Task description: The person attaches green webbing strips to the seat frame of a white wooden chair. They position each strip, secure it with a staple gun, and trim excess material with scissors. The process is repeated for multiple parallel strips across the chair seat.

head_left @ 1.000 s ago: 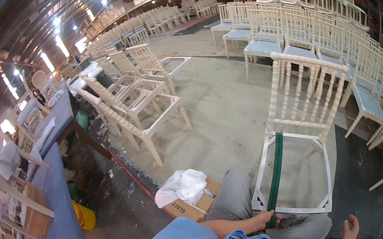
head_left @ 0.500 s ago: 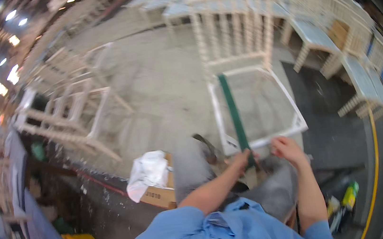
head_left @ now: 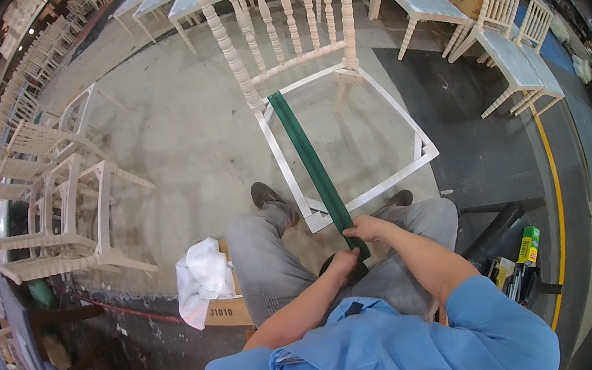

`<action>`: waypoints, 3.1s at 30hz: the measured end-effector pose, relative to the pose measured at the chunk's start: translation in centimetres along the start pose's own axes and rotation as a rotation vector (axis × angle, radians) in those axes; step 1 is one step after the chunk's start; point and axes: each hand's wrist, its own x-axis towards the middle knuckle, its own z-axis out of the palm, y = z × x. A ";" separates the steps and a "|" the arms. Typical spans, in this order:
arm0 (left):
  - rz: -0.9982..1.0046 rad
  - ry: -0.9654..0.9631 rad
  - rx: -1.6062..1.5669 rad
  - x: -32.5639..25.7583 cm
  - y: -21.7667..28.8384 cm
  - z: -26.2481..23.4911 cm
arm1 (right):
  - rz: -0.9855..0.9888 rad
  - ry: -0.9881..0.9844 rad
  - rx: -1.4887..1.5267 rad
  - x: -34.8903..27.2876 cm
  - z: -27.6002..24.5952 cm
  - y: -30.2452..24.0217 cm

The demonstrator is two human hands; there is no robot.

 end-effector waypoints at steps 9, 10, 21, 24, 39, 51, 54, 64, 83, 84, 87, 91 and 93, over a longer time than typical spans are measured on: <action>0.982 0.624 0.946 -4.6 7.4 -4.7 | 0.027 -0.045 -0.579 6.6 1.4 3.6; 1.029 0.681 1.074 -4.2 8.3 -5.2 | 0.091 -0.039 -0.581 7.1 1.3 3.4; 1.062 0.653 1.405 -2.1 9.2 -6.5 | 0.130 0.155 -0.524 6.1 -0.8 4.5; 1.060 0.652 1.399 -1.9 9.2 -6.5 | 0.520 -0.001 0.603 5.7 0.0 5.2; 1.084 0.648 1.359 -1.2 9.3 -6.6 | 0.078 0.000 1.929 8.4 2.7 -4.2; 0.612 0.837 -0.510 4.5 10.6 -15.9 | 0.397 0.273 1.546 20.1 4.9 1.4; 0.083 0.666 -0.681 8.1 9.4 -17.6 | 0.528 0.308 1.269 22.4 6.6 4.6; -0.052 0.335 -0.758 14.1 7.6 -13.2 | 0.750 0.124 0.410 28.8 9.9 14.0; -0.007 0.120 -0.222 13.4 10.1 -11.8 | 0.109 0.229 1.388 28.3 1.4 4.3; 0.003 0.118 -0.264 13.8 9.6 -12.1 | 0.053 0.160 1.481 28.1 1.5 4.3; 0.031 0.091 -0.405 15.1 8.0 -12.8 | 0.191 -0.002 1.724 25.8 1.2 4.5; 0.071 0.013 -0.543 16.2 6.1 -13.6 | 0.372 -0.148 1.390 16.9 -0.8 4.9; 0.082 -0.071 -0.594 16.5 5.9 -14.0 | 0.434 -0.250 0.426 10.0 -2.8 4.6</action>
